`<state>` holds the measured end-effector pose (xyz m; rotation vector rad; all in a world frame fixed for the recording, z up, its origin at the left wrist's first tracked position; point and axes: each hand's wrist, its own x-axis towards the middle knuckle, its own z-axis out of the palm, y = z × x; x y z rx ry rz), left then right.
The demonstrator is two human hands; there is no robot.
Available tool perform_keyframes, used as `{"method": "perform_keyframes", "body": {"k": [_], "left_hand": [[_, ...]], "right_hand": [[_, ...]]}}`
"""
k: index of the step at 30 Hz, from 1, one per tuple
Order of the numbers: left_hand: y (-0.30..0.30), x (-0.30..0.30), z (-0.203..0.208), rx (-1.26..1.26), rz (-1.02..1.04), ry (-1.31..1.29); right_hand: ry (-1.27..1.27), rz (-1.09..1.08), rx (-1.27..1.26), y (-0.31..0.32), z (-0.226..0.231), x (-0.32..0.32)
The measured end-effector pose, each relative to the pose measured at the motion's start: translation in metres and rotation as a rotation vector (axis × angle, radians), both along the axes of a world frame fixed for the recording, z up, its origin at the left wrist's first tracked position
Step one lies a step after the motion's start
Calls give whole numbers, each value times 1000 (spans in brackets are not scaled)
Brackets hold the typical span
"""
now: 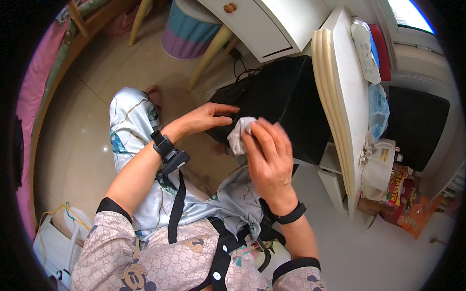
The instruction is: The person wipes the exterior of a computer tower with a cloth and then uses a wet wipe to clean the edge of a white desk.
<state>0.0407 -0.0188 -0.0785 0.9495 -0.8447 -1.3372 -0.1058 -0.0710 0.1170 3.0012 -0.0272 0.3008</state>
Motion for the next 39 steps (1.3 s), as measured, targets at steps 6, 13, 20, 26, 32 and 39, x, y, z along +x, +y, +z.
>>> {"method": "perform_keyframes", "body": {"k": [6, 13, 20, 26, 32, 39], "left_hand": [[-3, -8, -2, -51, 39, 26], [-3, -4, -3, -53, 34, -73], [1, 5, 45, -209, 150, 342], [-1, 1, 56, -255, 236, 459], [-43, 3, 56, -363, 555, 387], [-64, -13, 76, -472, 584, -223]], "right_hand": [[356, -91, -165, -28, 14, 42], [327, -161, -329, -43, 6, 61], [387, -63, -138, -25, -1, 40], [167, -121, 154, -19, 11, 23], [155, -344, 176, -39, 10, -30], [174, -381, 177, -32, 0, -25]]}}
